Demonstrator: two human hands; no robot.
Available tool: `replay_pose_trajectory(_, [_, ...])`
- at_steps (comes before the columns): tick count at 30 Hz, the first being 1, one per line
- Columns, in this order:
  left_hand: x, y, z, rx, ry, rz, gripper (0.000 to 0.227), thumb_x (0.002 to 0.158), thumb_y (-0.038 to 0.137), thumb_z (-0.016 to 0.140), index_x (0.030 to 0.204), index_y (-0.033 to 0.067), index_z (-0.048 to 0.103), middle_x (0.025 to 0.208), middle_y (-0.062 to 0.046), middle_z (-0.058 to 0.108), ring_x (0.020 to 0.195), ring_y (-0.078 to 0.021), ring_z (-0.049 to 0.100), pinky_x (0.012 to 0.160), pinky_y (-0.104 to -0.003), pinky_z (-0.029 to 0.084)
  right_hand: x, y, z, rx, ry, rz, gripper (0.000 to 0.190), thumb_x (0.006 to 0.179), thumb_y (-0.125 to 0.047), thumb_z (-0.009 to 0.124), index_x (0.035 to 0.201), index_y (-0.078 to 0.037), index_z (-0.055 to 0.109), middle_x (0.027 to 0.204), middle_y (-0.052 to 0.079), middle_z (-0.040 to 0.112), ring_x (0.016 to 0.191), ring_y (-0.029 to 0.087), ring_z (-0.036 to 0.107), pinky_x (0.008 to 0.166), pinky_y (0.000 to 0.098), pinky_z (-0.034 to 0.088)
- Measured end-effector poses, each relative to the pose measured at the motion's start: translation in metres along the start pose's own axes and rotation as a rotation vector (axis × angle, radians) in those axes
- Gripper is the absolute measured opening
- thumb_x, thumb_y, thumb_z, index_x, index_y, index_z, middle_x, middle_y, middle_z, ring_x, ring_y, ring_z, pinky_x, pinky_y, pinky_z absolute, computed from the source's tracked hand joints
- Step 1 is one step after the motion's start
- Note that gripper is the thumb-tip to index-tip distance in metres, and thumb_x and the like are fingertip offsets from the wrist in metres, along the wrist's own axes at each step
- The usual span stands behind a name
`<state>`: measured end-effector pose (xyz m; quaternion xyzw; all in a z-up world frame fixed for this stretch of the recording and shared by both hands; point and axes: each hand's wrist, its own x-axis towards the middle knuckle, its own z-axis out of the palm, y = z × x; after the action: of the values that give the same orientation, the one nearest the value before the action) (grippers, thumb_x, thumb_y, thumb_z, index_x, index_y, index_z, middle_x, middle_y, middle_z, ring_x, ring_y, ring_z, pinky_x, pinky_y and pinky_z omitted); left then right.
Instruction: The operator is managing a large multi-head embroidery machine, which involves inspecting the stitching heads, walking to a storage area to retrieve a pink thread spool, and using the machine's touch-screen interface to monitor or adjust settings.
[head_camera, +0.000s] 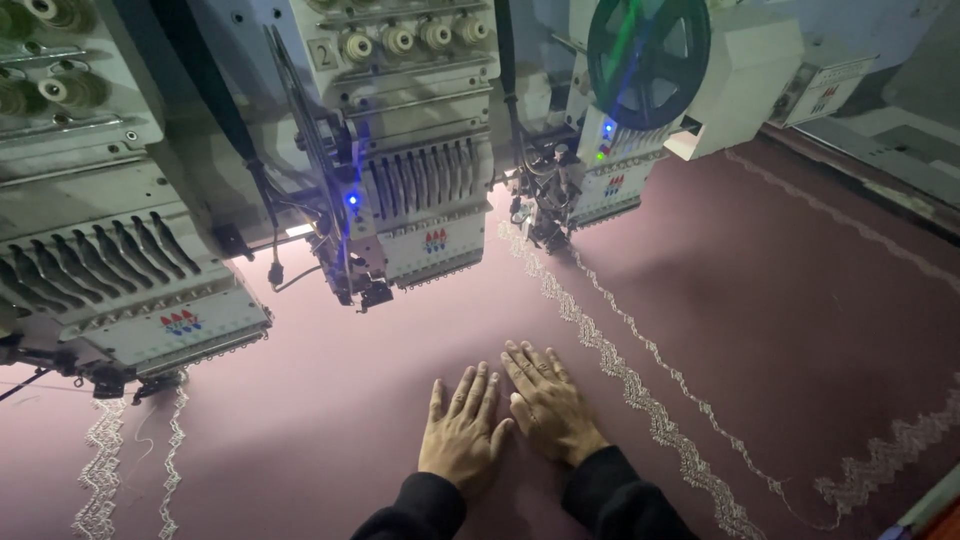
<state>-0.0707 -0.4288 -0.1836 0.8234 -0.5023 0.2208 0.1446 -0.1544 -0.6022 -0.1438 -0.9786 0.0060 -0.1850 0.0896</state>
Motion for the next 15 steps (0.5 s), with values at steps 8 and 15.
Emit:
replay_pose_trajectory(8, [0.011,-0.010,0.005,-0.058,-0.065,-0.082,0.072,0.105,0.055,0.032,0.160,0.0097,0.030,0.168,-0.009,0.026,0.156,-0.0211,0.018,0.123,-0.055,0.005,0.013,0.007,0.013,-0.053,-0.004,0.031,0.072,0.092,-0.034,0.030,0.157,-0.004,0.037,0.167,0.014,0.032,0.155,0.026,0.026,0.126,0.0508,0.010])
replay_pose_trajectory(15, [0.020,-0.020,0.014,-0.047,-0.036,-0.133,0.075,0.102,0.056,0.036,0.160,0.0084,0.030,0.168,-0.009,0.027,0.156,-0.0211,0.018,0.123,-0.055,0.006,0.044,0.020,0.030,-0.060,-0.047,0.096,0.073,0.091,-0.033,0.029,0.159,-0.006,0.033,0.168,0.012,0.030,0.155,0.026,0.025,0.126,0.0515,0.009])
